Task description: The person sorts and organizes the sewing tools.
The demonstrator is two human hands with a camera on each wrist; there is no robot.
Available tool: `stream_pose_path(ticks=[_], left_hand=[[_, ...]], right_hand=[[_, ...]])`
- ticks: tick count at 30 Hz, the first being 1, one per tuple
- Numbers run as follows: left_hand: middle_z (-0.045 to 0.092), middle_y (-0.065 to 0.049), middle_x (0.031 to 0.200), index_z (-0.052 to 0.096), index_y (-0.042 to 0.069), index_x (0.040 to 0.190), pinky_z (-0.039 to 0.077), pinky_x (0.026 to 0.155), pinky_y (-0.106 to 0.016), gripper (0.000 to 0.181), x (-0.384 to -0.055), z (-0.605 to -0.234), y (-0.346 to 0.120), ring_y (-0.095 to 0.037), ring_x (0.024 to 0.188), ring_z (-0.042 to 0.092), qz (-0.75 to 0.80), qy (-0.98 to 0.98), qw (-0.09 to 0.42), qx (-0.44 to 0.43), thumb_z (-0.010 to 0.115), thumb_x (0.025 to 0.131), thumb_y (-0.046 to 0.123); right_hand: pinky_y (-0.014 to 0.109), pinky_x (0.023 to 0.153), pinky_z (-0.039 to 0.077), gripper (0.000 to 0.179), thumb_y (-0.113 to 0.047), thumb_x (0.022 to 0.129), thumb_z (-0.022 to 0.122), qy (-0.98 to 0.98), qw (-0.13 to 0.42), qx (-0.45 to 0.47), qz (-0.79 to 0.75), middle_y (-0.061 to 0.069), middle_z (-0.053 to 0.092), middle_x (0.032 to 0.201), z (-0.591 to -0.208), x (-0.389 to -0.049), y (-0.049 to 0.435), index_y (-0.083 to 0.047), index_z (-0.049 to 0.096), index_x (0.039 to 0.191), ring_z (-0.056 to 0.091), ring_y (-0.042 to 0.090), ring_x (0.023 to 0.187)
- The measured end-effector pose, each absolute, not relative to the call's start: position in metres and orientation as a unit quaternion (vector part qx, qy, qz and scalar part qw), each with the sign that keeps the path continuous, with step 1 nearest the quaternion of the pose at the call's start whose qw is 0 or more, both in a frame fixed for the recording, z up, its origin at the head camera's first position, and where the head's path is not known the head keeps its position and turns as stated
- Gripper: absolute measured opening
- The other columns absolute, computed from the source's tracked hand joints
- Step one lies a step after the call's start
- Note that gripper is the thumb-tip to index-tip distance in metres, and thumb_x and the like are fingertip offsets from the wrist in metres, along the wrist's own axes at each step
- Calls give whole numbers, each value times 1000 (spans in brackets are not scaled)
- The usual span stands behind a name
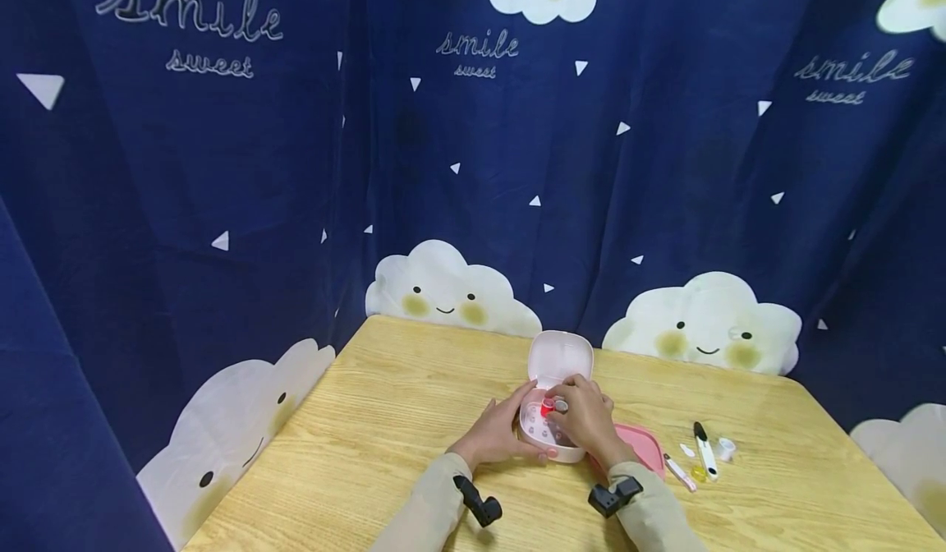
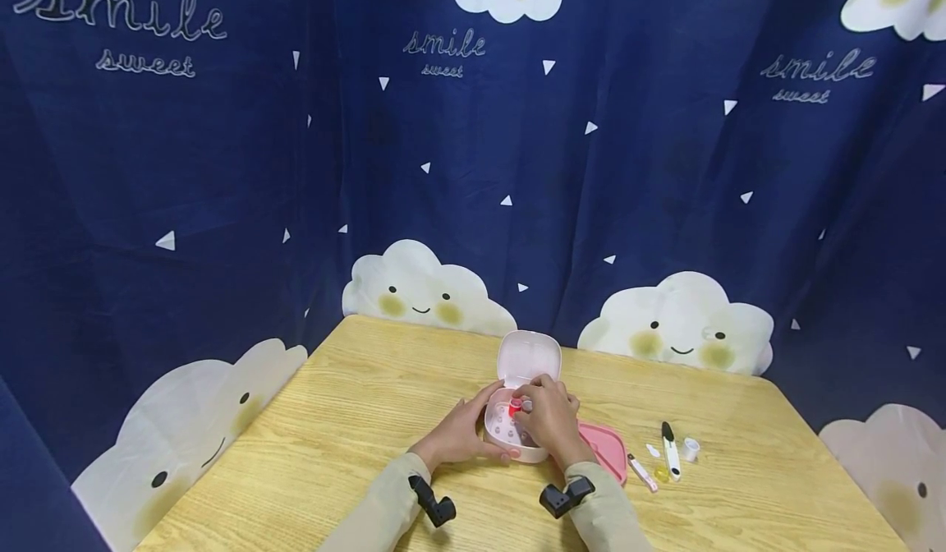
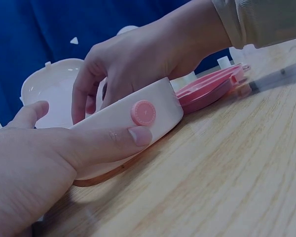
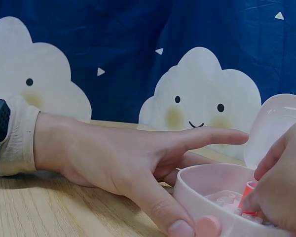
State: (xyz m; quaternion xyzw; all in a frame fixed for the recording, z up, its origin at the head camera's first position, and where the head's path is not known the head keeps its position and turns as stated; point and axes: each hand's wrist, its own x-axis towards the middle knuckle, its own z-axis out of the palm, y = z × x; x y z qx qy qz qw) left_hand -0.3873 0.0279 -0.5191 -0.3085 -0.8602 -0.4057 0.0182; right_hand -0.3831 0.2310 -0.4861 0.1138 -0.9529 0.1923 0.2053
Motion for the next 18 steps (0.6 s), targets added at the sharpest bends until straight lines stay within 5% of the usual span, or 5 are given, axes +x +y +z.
stream_pose_path(ticks=[18], left_hand=[[41,5,161,22,33,166,11,124,-59,123,-386,-518,29,-13,145,39,-411,-860,8,-302,90,68,63]], right_hand=[[54,76,44,27,-15,76,92,-946,215,136,201,3,65,106,-482,-379,241,-17,82,102,57,29,96]])
